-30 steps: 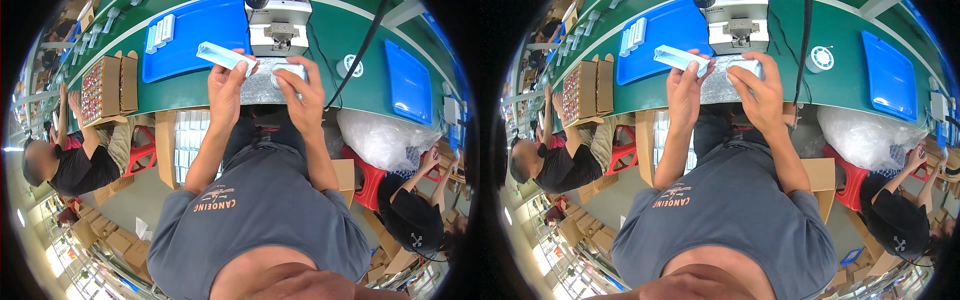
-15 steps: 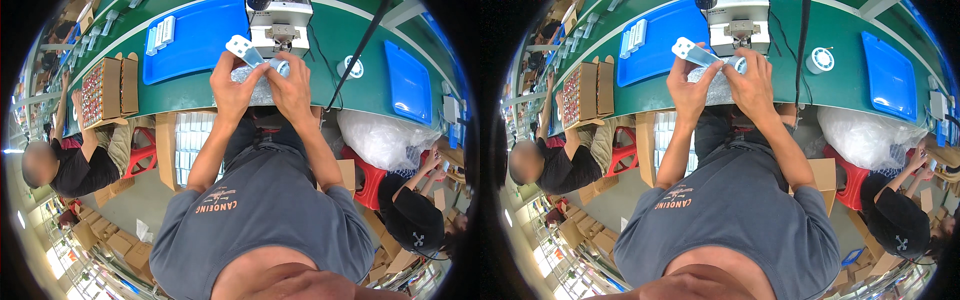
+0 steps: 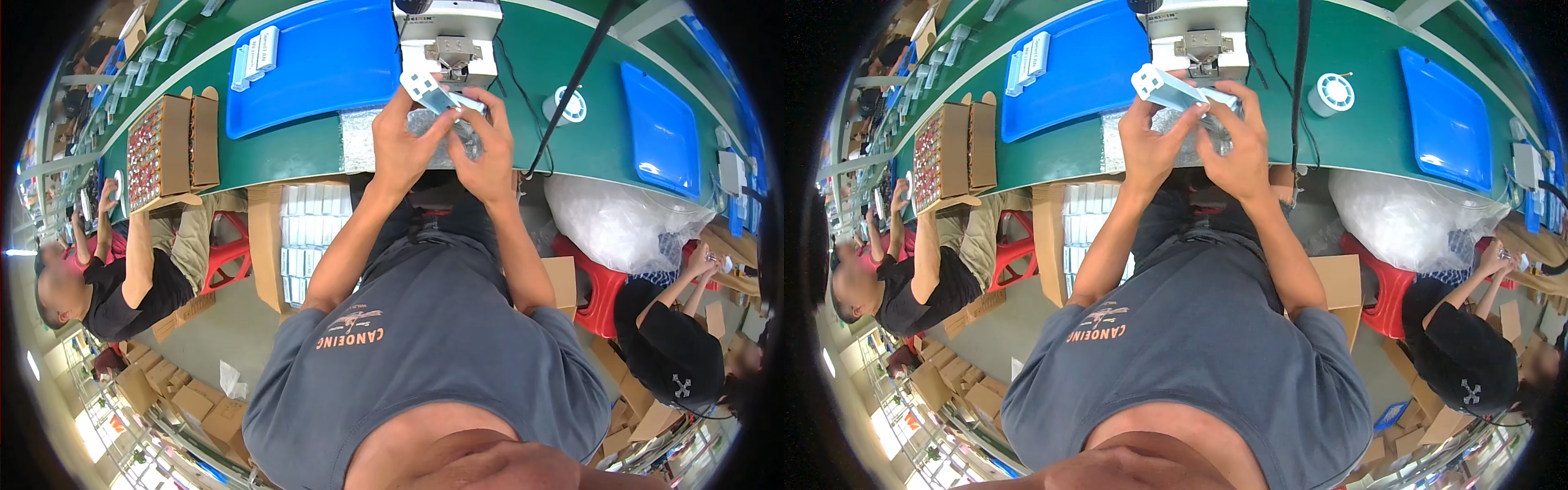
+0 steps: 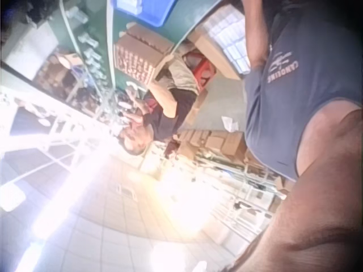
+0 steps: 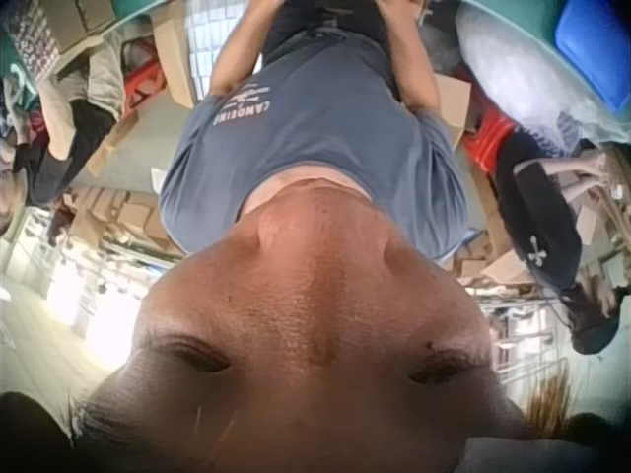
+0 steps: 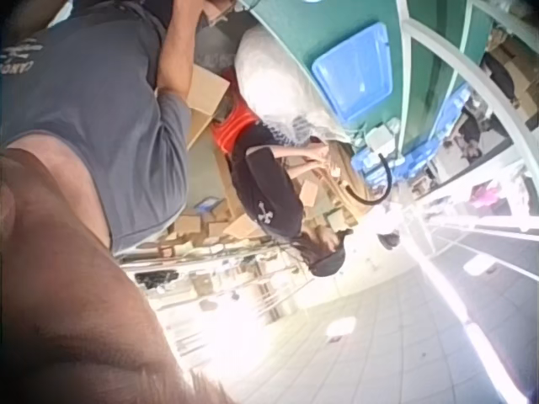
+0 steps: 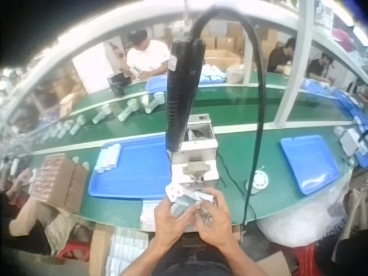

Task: The recorder is packing small handheld electronic fans into individual boxes at an assembly line.

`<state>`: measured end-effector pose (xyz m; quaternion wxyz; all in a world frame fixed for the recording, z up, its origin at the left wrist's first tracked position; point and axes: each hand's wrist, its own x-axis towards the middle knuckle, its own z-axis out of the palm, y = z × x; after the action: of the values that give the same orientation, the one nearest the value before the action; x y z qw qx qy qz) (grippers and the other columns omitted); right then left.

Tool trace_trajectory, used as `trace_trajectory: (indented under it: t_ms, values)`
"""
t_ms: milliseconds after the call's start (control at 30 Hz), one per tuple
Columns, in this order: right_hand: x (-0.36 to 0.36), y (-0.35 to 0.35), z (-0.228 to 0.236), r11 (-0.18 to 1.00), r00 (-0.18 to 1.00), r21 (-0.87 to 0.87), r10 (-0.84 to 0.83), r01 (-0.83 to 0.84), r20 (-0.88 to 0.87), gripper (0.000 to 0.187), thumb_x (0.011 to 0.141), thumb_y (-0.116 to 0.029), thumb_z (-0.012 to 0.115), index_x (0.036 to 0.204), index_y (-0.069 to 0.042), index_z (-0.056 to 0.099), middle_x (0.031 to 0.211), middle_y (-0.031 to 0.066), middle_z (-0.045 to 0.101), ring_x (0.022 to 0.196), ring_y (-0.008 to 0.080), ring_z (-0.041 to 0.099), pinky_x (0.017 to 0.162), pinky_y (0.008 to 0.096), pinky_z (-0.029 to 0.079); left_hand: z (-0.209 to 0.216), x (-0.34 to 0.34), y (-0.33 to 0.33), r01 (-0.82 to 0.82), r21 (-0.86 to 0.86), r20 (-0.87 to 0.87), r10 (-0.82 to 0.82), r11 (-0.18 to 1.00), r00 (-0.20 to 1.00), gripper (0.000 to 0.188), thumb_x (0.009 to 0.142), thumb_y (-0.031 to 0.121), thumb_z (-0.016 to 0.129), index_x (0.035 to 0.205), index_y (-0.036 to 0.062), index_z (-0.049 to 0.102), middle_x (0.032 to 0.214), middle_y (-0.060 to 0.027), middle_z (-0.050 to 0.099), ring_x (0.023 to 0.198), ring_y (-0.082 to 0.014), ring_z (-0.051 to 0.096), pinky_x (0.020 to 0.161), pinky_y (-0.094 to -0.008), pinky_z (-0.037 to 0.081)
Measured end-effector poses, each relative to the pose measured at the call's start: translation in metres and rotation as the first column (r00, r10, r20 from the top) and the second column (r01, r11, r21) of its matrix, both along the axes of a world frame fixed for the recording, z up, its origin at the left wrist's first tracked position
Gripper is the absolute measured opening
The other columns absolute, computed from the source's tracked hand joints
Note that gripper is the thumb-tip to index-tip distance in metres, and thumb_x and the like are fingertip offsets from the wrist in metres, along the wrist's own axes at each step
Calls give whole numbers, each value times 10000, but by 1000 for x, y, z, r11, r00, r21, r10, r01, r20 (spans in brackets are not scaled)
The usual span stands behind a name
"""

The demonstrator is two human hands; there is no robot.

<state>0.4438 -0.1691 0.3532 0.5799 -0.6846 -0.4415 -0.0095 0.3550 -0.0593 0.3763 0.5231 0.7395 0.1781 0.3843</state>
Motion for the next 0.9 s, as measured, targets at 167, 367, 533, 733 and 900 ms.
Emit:
trace_trajectory:
  t_ms: [167, 367, 533, 733, 900]
  values:
    - [9, -27, 1, 995, 969, 76, 76, -59, -237, 635, 765, 0, 640, 1389, -24, 522, 1359, 203, 535, 1239, 375, 564, 1026, 427, 458, 7, 14, -11, 60, 280, -61, -45, 958, 997, 373, 785, 56, 803, 1127, 1, 664, 1029, -114, 695, 921, -258, 688, 800, -347, 528]
    - [28, -22, 47, 999, 995, 22, 47, -46, -86, 603, 796, -99, 773, 1360, -58, 564, 1264, 125, 569, 965, 196, 579, 796, 311, 514, -2, 19, -9, 64, 388, -97, -28, 919, 995, 456, 768, 132, 818, 1173, 12, 648, 1098, -139, 647, 936, -348, 651, 791, -397, 534]
    - [47, -21, 46, 976, 943, 37, 215, -213, -255, 453, 834, -59, 776, 1253, -31, 607, 1198, 66, 629, 993, 156, 627, 791, 285, 533, -7, 16, -19, 14, 342, -145, 38, 940, 989, 609, 717, 145, 855, 1257, 43, 593, 1184, -160, 626, 1012, -361, 646, 834, -408, 543]
    - [53, -27, 40, 965, 909, 71, 260, -251, -326, 430, 858, 28, 739, 1255, -2, 576, 1124, 103, 695, 1080, 185, 684, 946, 326, 555, -7, 1, -3, 216, 111, -210, -189, 970, 959, 716, 700, 88, 869, 1343, 87, 554, 1279, -120, 651, 1190, -293, 630, 1016, -375, 485]
    - [51, -29, 39, 957, 931, 0, 282, -290, -230, 424, 857, 69, 712, 1251, 13, 567, 1167, 146, 690, 1098, 208, 672, 962, 346, 549, -11, -1, 6, 280, 37, -191, -269, 959, 944, 735, 698, 83, 866, 1362, 99, 552, 1312, -105, 639, 1214, -279, 619, 1037, -375, 473]
